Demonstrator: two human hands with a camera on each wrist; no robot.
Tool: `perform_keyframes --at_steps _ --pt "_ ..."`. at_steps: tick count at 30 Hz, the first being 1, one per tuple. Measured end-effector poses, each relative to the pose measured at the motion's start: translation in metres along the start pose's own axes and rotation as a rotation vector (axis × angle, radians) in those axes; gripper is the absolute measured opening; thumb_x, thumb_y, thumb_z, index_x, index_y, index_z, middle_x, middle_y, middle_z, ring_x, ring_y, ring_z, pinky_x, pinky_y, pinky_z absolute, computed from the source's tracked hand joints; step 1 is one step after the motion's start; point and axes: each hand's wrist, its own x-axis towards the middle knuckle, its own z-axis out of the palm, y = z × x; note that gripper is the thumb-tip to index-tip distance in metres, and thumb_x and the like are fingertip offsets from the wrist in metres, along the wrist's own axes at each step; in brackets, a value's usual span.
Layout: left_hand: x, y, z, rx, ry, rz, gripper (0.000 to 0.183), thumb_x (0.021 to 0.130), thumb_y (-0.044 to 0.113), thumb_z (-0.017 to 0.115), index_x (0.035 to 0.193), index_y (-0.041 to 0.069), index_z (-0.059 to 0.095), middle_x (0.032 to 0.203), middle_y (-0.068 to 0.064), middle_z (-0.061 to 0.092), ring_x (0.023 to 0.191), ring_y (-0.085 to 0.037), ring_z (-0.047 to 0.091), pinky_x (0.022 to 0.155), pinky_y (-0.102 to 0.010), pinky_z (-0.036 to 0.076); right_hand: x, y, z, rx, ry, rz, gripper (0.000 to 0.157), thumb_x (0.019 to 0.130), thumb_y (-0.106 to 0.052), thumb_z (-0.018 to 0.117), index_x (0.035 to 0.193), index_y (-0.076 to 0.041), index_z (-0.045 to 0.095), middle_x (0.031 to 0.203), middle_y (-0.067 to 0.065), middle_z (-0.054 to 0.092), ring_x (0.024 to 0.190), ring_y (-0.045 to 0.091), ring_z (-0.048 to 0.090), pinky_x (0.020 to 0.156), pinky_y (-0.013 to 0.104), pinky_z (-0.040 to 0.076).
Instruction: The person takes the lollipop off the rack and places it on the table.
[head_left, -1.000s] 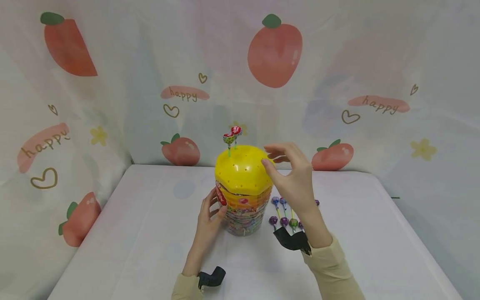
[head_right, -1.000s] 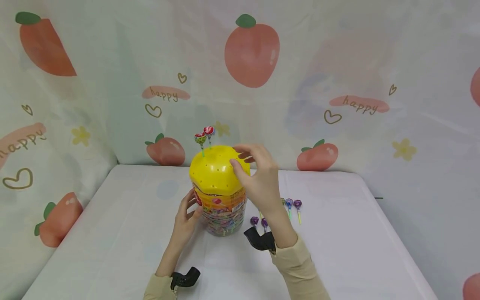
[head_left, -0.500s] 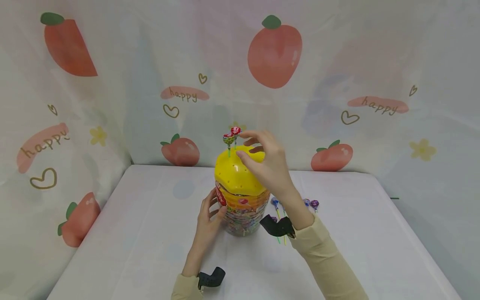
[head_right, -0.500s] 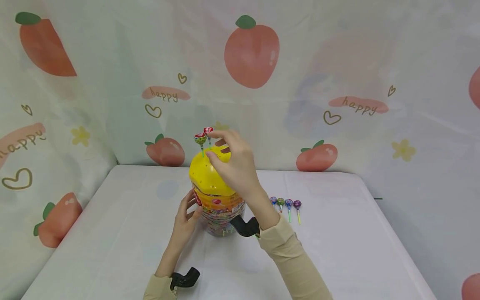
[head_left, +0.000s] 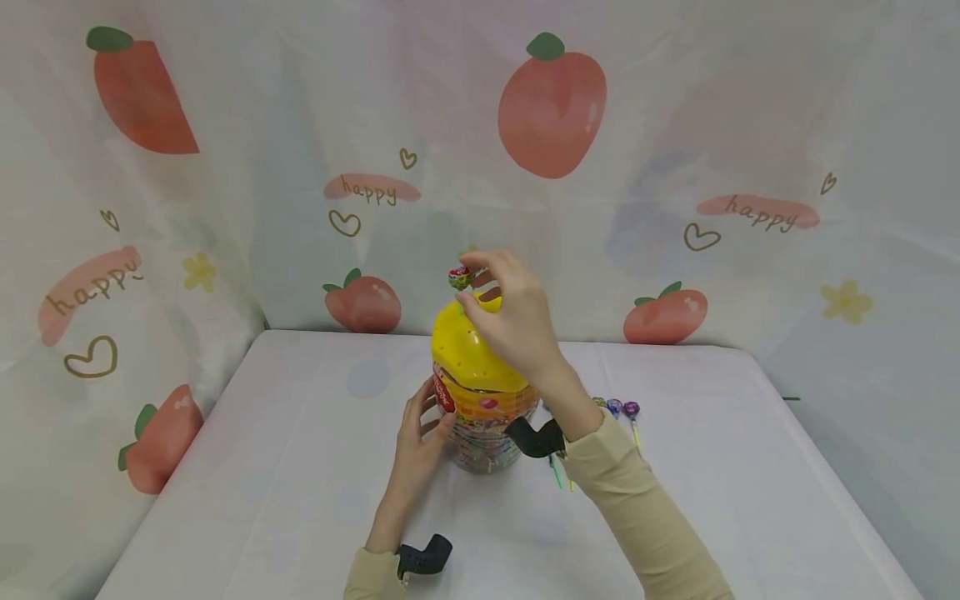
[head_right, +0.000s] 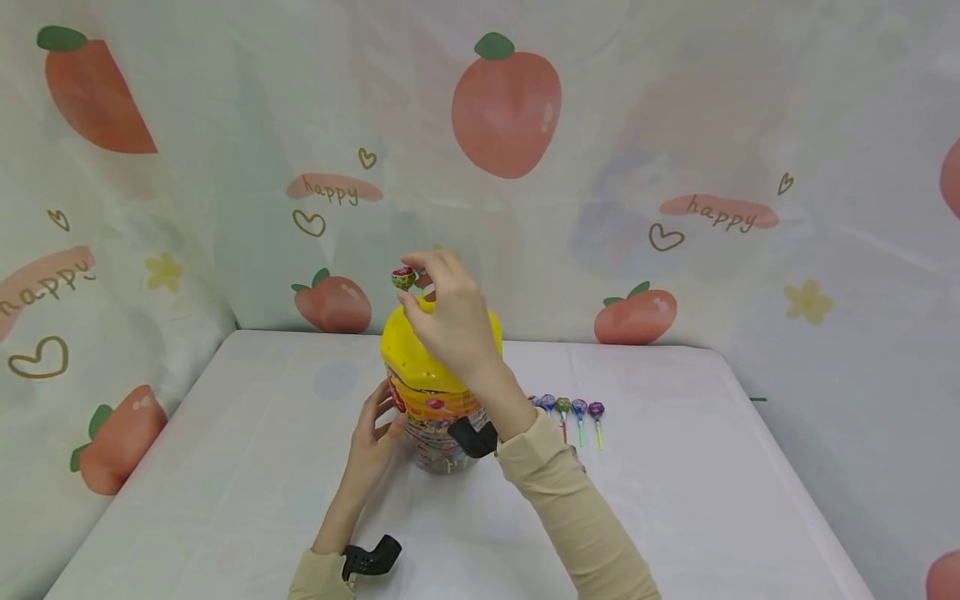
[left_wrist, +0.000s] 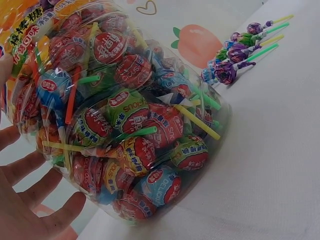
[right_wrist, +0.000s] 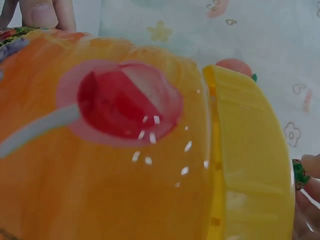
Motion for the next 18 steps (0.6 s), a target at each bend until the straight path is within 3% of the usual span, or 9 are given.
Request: perform_keyframes --at_steps 8,18 --pt "0.0001 -0.0004 0.0001 -0.011 0.000 0.014 0.063 0.094 0.016 0.058 0.151 0.014 0.030 0.147 -0.016 0.040 0.134 -0.036 0.042 0.105 -0.059 0.041 0.0024 -0.0007 0.0057 -0.039 0.025 -0.019 0.029 0.088 -0.008 0.068 0.115 -0.002 0.064 0.105 0.011 0.063 0.089 0.021 0.062 0.080 0.033 0.057" --pt "0.0010 -0.0038 0.0008 -0.008 -0.003 0.009 0.064 0.094 0.017 0.058 0.151 0.015 0.029 0.147 -0.017 0.039 0.134 -0.037 0.041 0.105 -0.059 0.041 0.0037 0.0028 0.0058 0.013 0.069 -0.040 0.024 0.088 -0.008 0.068 0.110 -0.002 0.065 0.104 0.010 0.064 0.088 0.020 0.063 0.078 0.033 0.058"
